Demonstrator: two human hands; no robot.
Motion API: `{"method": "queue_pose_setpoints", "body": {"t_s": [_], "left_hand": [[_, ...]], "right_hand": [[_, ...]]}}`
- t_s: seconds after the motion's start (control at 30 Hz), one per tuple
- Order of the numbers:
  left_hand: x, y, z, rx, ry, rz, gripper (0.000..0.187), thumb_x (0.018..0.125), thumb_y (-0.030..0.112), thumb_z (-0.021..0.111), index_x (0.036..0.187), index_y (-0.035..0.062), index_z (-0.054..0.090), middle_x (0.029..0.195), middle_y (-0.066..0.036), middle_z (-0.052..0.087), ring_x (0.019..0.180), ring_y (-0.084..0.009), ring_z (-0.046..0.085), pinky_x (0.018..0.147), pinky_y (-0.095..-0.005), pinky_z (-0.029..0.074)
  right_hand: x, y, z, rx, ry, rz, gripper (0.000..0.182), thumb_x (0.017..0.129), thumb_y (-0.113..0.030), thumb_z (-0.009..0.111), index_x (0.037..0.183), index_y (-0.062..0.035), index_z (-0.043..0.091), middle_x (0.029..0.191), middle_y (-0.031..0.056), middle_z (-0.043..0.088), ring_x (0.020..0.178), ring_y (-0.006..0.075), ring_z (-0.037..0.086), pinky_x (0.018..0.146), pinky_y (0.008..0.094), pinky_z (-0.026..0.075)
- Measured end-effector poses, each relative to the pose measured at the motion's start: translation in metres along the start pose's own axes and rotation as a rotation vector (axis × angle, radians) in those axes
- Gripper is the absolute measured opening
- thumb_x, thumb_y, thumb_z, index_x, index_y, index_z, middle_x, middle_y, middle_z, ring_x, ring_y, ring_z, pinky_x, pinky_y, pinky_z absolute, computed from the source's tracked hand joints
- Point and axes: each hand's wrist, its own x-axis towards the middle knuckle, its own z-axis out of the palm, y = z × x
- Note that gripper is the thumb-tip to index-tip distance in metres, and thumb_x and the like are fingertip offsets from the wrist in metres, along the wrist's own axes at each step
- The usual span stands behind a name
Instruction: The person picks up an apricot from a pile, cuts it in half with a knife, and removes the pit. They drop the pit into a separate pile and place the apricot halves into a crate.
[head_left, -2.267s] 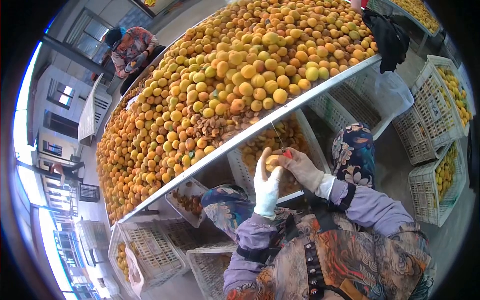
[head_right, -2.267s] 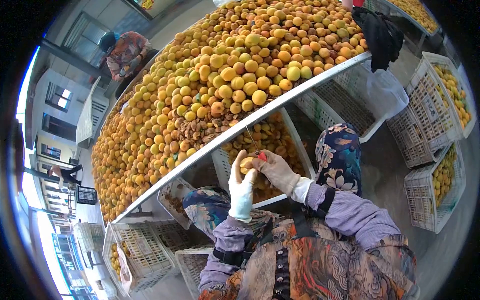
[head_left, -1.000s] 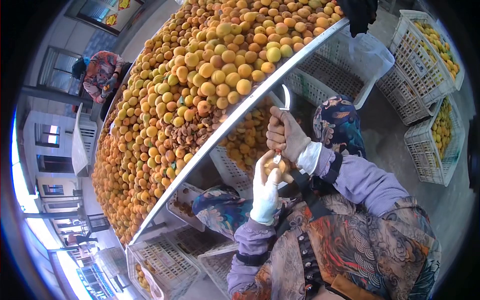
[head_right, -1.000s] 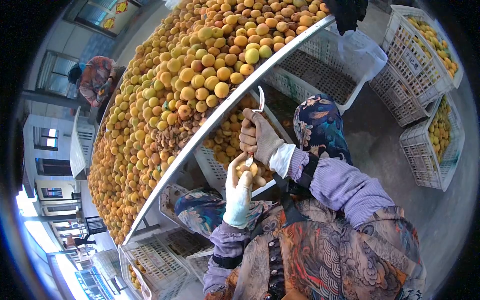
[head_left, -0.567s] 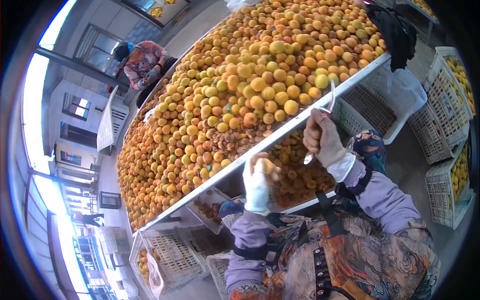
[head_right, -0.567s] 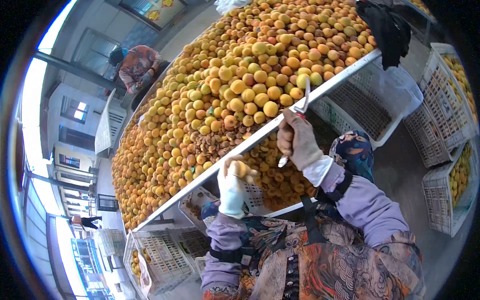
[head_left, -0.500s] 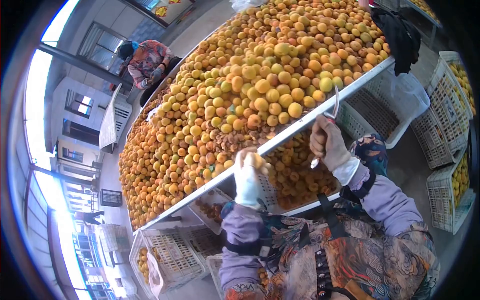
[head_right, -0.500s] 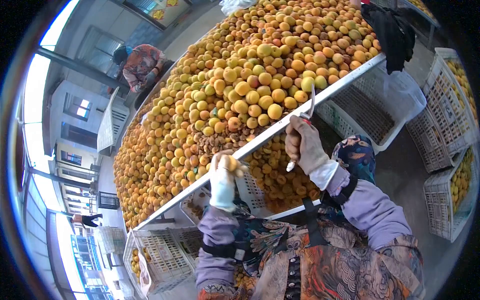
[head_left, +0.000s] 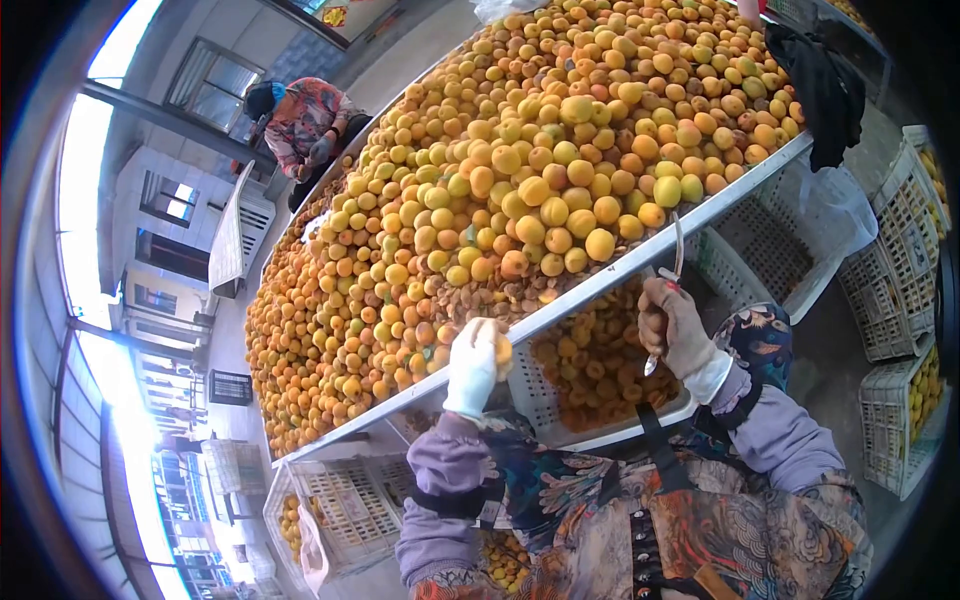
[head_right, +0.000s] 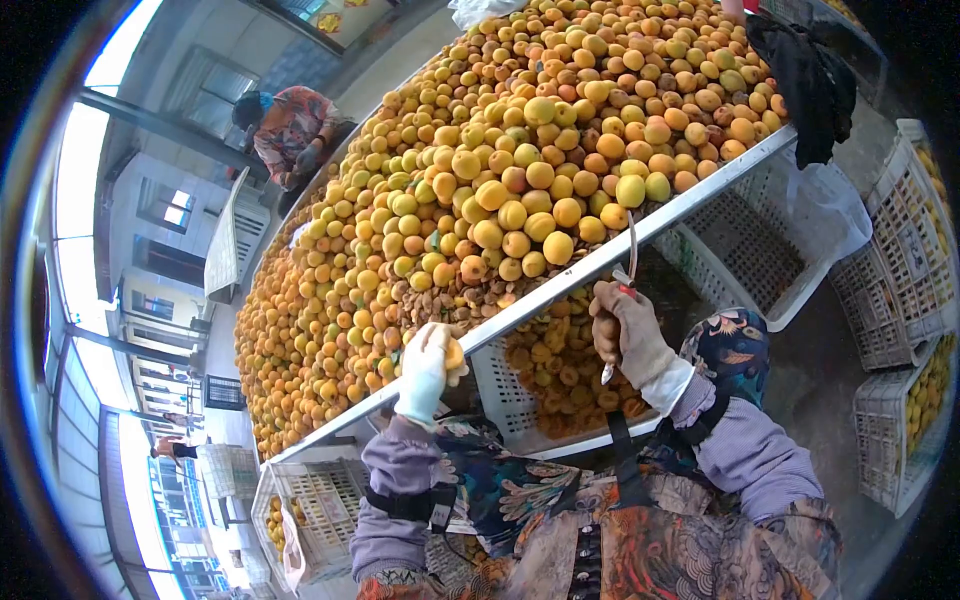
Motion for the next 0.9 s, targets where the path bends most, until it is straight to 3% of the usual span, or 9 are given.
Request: {"method": "queue_pose_setpoints", "body": {"t_s": [0.1,0.13,0.33,0.43,0.5,0.6,0.67,0.83,0.9], "left_hand": [[-0.004,-0.019,0.009,0.365,-0.062,0.274,0.022,0.092,0.020,0.046,0.089,0.0032,0.060,0.070,-0.002,0.054,0.051,-0.0071,0.047,0.045,-0.0215,0.038],[-0.010,-0.013,0.012,0.395,-0.101,0.182,0.021,0.087,0.021,0.052,0.093,0.0038,0.062,0.085,-0.015,0.062,0.080,-0.0305,0.060,0.073,-0.0340,0.047],[-0.001,0.007,0.021,0.702,-0.272,0.415,0.022,0.087,0.023,0.054,0.097,0.0065,0.065,0.089,-0.013,0.063,0.082,-0.0299,0.061,0.074,-0.0354,0.048],[0.032,0.023,0.022,0.470,0.014,0.418,0.020,0.085,0.020,0.059,0.099,0.0066,0.064,0.091,-0.012,0.064,0.083,-0.0292,0.062,0.075,-0.0349,0.049],[0.074,0.038,0.022,0.513,0.217,0.656,0.019,0.084,0.014,0.061,0.099,0.0020,0.063,0.094,-0.014,0.064,0.087,-0.0259,0.063,0.078,-0.0329,0.049],[0.133,0.066,0.031,0.201,0.160,0.539,0.033,0.086,0.014,0.061,0.115,-0.0009,0.054,0.108,-0.015,0.061,0.095,-0.0224,0.061,0.085,-0.0305,0.047],[0.180,0.063,0.042,0.380,0.321,0.574,0.050,0.081,0.032,0.066,0.119,0.0017,0.053,0.110,-0.017,0.060,0.099,-0.0268,0.060,0.087,-0.0349,0.046],[0.220,0.090,0.074,1.044,0.456,0.281,0.063,0.077,0.050,0.062,0.121,0.0059,0.052,0.114,-0.019,0.057,0.106,-0.0329,0.054,0.092,-0.0406,0.042],[0.224,0.091,0.076,1.024,0.440,0.295,0.063,0.077,0.051,0.062,0.121,0.0066,0.053,0.114,-0.018,0.057,0.108,-0.0333,0.053,0.093,-0.0415,0.040]], "right_hand": [[-0.003,-0.002,0.004,-0.050,0.007,0.006,0.033,0.090,-0.034,0.057,0.074,-0.0065,0.050,0.046,-0.0013,0.036,0.035,0.0108,0.036,0.032,0.0262,0.026],[-0.005,-0.004,0.005,-0.046,0.009,0.007,0.033,0.090,-0.034,0.057,0.074,-0.0065,0.050,0.046,-0.0013,0.036,0.035,0.0108,0.036,0.032,0.0262,0.026],[-0.008,-0.008,0.001,-0.069,0.034,0.116,0.029,0.090,-0.031,0.056,0.073,-0.0076,0.050,0.046,0.0005,0.040,0.033,0.0107,0.035,0.032,0.0258,0.025],[-0.009,-0.008,0.001,-0.106,0.040,0.175,0.027,0.090,-0.030,0.056,0.075,-0.0081,0.050,0.045,0.0001,0.040,0.033,0.0097,0.036,0.032,0.0246,0.026],[-0.008,-0.009,-0.001,-0.163,0.030,0.254,0.023,0.089,-0.028,0.057,0.079,-0.0086,0.051,0.047,-0.0002,0.042,0.034,0.0092,0.039,0.032,0.0234,0.028],[-0.005,-0.006,-0.004,-0.247,-0.045,0.238,0.019,0.088,-0.025,0.059,0.083,-0.0077,0.052,0.051,0.0000,0.045,0.037,0.0081,0.041,0.032,0.0232,0.030],[-0.010,-0.008,0.005,-0.365,-0.019,0.229,0.018,0.088,-0.022,0.059,0.090,-0.0056,0.052,0.059,0.0003,0.050,0.045,0.0062,0.045,0.037,0.0208,0.034],[-0.009,-0.004,-0.002,-0.340,-0.010,0.162,0.016,0.090,-0.021,0.059,0.096,-0.0071,0.051,0.069,-0.0024,0.052,0.054,0.0032,0.046,0.047,0.0166,0.036],[-0.009,-0.010,-0.003,-0.370,0.011,0.217,0.016,0.091,-0.022,0.057,0.096,-0.0080,0.052,0.068,-0.0028,0.052,0.052,0.0026,0.044,0.045,0.0172,0.036]]}}
